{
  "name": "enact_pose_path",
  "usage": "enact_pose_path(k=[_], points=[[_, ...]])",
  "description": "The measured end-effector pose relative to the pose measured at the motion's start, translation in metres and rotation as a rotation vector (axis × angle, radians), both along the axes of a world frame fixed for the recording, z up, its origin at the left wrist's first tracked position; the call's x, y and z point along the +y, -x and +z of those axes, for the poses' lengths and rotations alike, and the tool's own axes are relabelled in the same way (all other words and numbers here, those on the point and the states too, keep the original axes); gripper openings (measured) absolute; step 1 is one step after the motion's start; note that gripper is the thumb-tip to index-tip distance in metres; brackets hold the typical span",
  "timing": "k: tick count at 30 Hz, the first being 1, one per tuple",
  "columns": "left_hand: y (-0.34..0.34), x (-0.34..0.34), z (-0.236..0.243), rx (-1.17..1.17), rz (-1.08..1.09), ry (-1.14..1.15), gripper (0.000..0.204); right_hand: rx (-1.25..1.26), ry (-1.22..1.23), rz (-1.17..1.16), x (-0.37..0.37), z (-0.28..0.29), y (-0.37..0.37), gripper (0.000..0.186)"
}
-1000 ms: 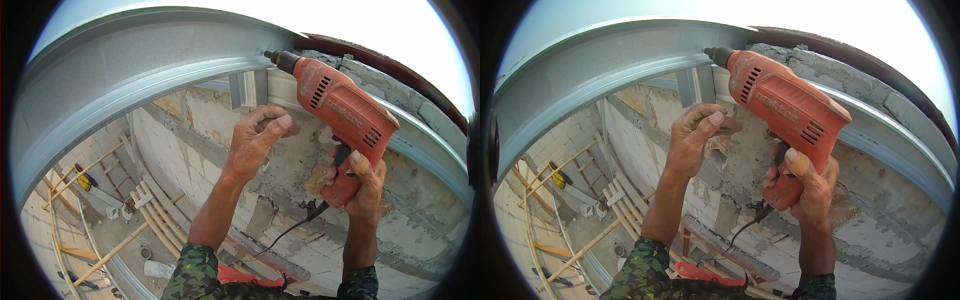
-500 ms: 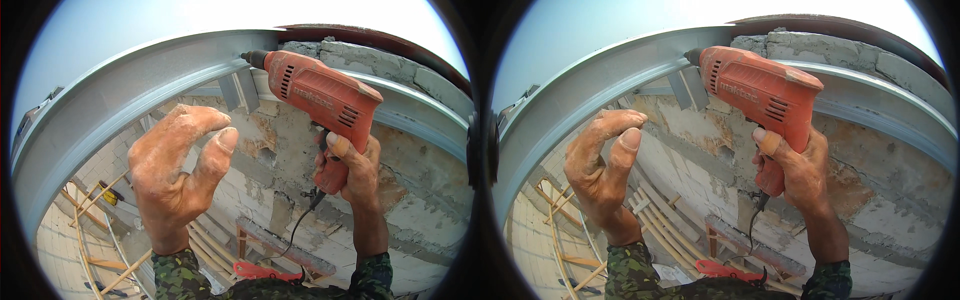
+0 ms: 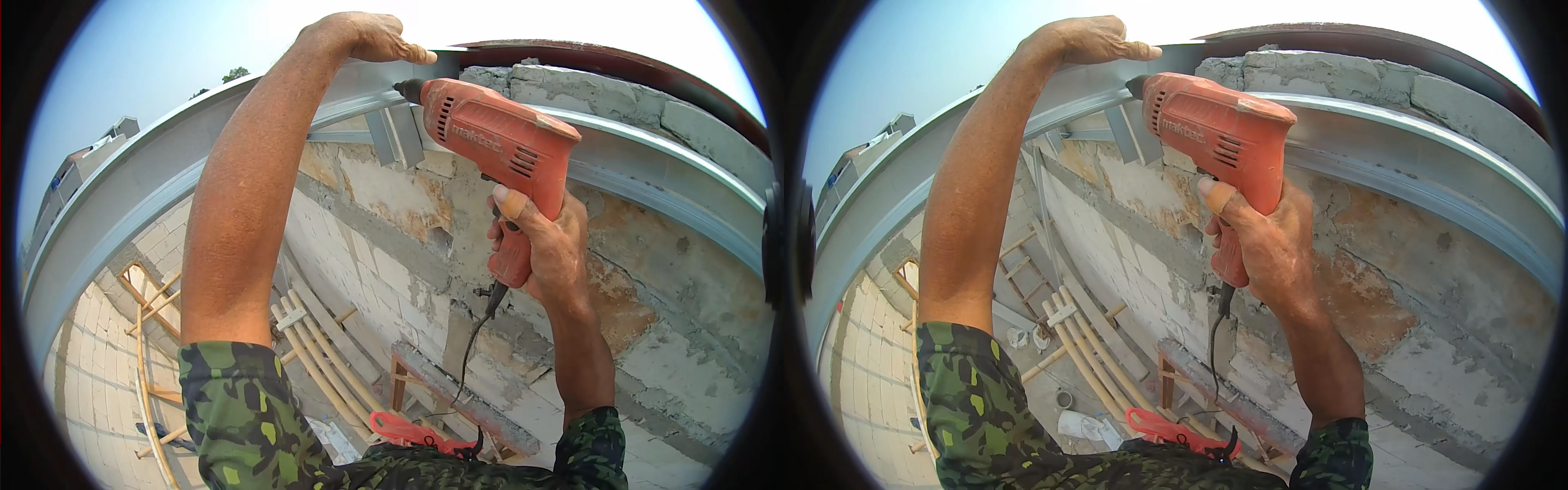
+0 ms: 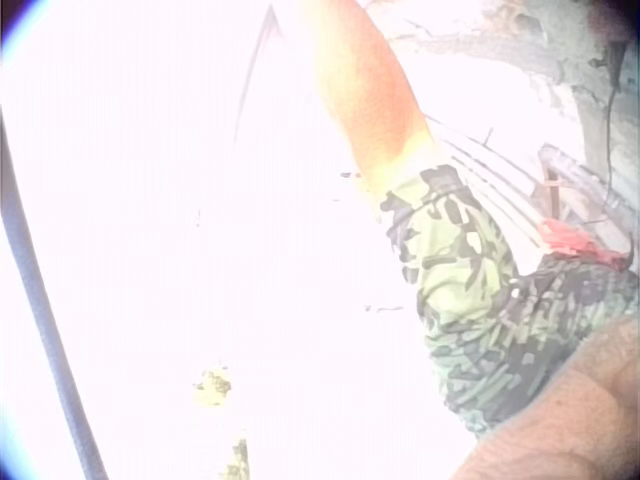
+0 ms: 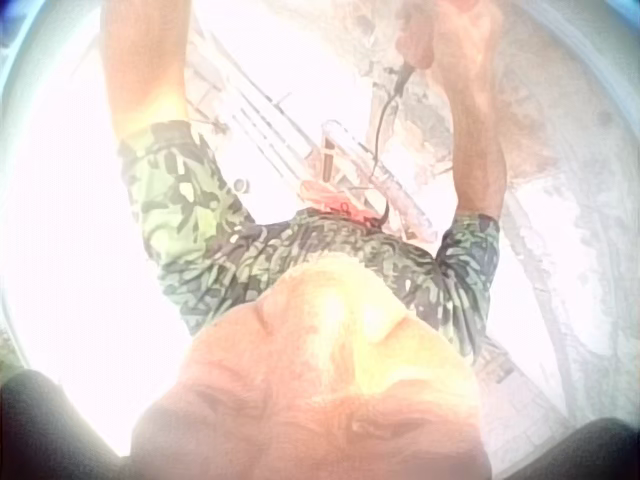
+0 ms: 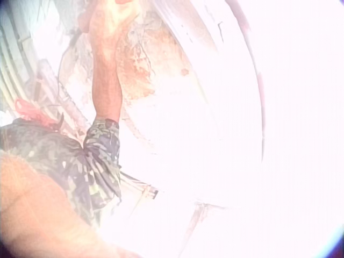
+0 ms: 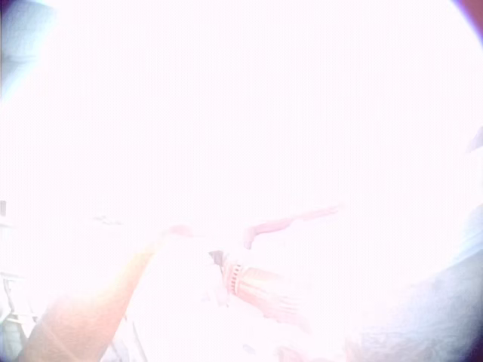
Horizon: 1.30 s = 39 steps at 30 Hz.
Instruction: The person takes screws from a plastic bag and secures metal framing tracks into place using a power drill.
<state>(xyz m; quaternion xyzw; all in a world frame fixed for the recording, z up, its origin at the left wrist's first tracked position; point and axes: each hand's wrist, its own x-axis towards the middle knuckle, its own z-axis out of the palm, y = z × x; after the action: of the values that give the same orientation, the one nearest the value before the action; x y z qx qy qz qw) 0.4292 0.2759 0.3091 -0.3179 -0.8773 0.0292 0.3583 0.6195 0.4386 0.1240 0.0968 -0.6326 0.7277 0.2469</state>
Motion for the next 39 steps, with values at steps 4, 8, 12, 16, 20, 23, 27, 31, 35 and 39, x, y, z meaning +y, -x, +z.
enact_pose_path(k=[4, 8, 12, 16, 20, 23, 27, 31, 35, 39], points=[[0.011, 0.007, 0.004, -0.103, 0.015, 0.05, 0.065, 0.001, -0.027, -0.03, 0.003, -0.001, 0.0, 0.038], [0.012, 0.008, 0.007, -0.11, 0.01, 0.027, 0.059, 0.018, -0.023, -0.02, 0.003, -0.003, 0.002, 0.041], [0.014, 0.013, 0.007, -0.123, -0.025, -0.001, 0.051, 0.047, -0.004, -0.041, 0.0, -0.002, 0.002, 0.038], [0.02, 0.016, 0.004, -0.117, -0.049, -0.042, 0.044, 0.055, 0.021, -0.069, -0.001, -0.001, 0.002, 0.034], [0.019, 0.013, 0.005, -0.188, -0.059, -0.046, 0.042, 0.081, 0.016, -0.052, 0.0, 0.0, 0.002, 0.033], [0.01, 0.009, 0.008, -0.314, -0.069, -0.022, 0.054, 0.07, -0.023, -0.012, 0.005, 0.002, 0.003, 0.04], [0.014, 0.011, 0.007, -0.302, -0.029, -0.047, 0.055, 0.065, -0.035, -0.02, 0.005, 0.012, -0.002, 0.039], [0.032, 0.013, 0.0, -0.222, -0.015, -0.105, 0.053, 0.058, -0.068, -0.023, 0.005, 0.02, -0.005, 0.039], [0.038, 0.013, 0.003, -0.226, -0.016, -0.081, 0.053, 0.023, -0.094, -0.001, 0.008, 0.033, -0.009, 0.039], [0.035, 0.017, 0.006, -0.27, 0.035, -0.063, 0.047, 0.001, -0.07, 0.016, 0.006, 0.034, -0.009, 0.042]])
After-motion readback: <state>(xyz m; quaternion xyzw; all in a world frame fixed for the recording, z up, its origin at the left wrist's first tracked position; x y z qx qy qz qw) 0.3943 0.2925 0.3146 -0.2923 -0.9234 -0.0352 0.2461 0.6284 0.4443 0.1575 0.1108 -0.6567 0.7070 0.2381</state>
